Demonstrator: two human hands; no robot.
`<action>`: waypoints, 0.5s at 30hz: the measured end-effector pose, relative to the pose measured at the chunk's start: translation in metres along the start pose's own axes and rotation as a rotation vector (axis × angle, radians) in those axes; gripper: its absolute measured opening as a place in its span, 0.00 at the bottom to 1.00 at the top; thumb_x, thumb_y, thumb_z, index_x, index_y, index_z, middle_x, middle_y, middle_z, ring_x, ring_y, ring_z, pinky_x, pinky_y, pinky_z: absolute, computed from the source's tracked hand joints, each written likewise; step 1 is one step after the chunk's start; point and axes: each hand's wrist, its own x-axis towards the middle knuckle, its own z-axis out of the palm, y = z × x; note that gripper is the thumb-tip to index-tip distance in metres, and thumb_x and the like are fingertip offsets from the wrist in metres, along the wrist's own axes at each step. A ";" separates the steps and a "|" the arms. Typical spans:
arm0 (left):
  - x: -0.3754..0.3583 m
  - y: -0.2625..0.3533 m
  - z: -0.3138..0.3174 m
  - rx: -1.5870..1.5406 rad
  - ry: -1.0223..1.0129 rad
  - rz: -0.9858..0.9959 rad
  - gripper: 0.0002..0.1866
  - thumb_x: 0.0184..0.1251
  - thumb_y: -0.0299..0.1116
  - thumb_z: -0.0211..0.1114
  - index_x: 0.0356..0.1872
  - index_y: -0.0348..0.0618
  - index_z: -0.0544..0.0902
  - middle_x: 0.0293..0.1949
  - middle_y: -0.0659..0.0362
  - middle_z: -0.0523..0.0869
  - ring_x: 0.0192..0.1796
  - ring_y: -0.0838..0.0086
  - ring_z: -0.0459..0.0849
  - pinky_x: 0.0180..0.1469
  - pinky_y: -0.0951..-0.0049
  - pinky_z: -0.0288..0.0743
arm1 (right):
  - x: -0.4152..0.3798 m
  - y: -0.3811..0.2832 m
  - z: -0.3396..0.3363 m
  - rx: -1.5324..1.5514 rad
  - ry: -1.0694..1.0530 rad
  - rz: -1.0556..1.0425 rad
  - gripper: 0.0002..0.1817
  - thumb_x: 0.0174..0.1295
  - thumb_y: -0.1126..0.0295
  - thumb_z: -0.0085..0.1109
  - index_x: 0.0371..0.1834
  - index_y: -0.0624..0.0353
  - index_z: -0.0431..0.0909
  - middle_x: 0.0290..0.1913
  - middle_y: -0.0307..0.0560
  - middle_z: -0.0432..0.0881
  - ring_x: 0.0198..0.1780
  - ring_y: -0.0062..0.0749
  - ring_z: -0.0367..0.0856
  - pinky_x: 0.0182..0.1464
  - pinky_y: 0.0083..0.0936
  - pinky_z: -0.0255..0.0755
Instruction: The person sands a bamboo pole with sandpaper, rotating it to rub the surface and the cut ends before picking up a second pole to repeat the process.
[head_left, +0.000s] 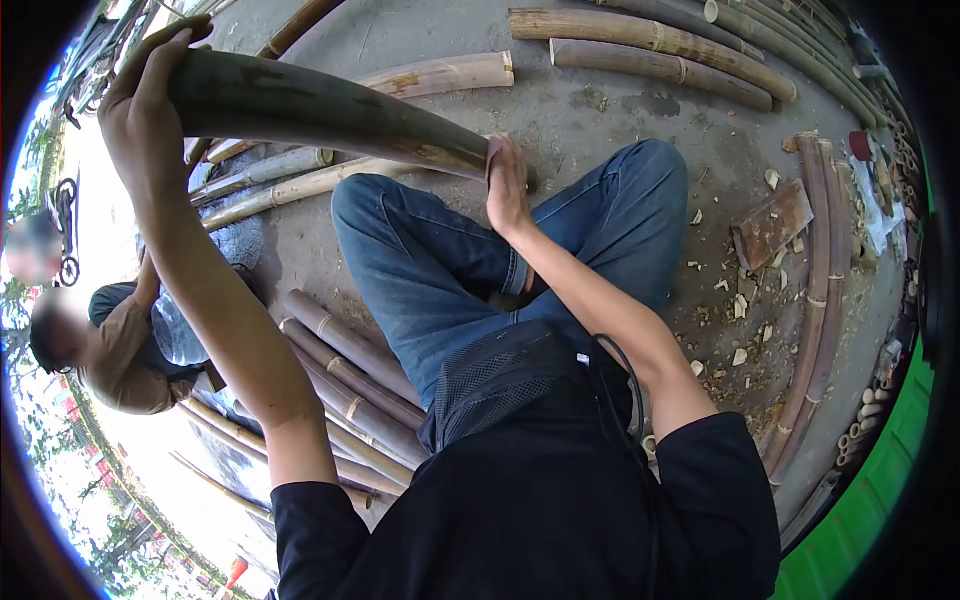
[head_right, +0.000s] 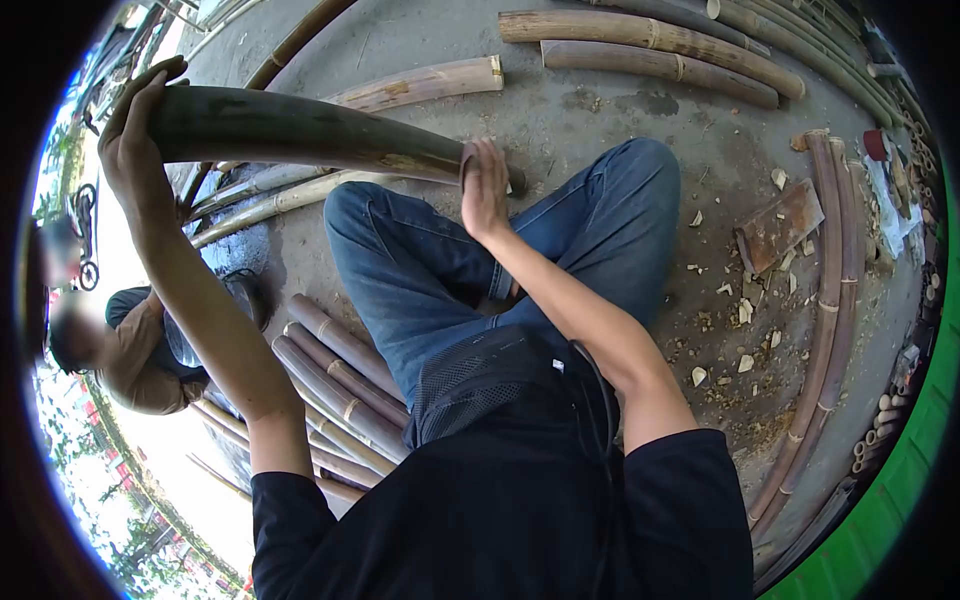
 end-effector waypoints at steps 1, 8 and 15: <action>-0.001 -0.003 -0.004 -0.046 -0.034 0.027 0.14 0.68 0.33 0.65 0.47 0.41 0.94 0.43 0.54 0.95 0.46 0.73 0.91 0.56 0.74 0.81 | -0.011 -0.040 -0.003 0.009 0.046 -0.175 0.32 0.83 0.51 0.28 0.81 0.61 0.60 0.81 0.59 0.62 0.85 0.54 0.50 0.84 0.49 0.41; -0.011 -0.005 -0.019 -0.231 -0.260 0.215 0.25 0.64 0.33 0.60 0.58 0.24 0.84 0.54 0.40 0.89 0.55 0.58 0.89 0.63 0.63 0.80 | 0.015 0.003 -0.012 0.203 -0.125 0.182 0.28 0.84 0.52 0.31 0.61 0.57 0.81 0.59 0.59 0.85 0.66 0.54 0.79 0.69 0.43 0.67; -0.016 -0.002 -0.019 -0.241 -0.236 0.221 0.27 0.62 0.33 0.61 0.58 0.21 0.83 0.52 0.38 0.89 0.54 0.53 0.90 0.64 0.59 0.80 | 0.015 0.055 -0.018 0.255 -0.419 0.176 0.26 0.85 0.58 0.29 0.71 0.58 0.72 0.70 0.56 0.78 0.73 0.52 0.72 0.75 0.43 0.61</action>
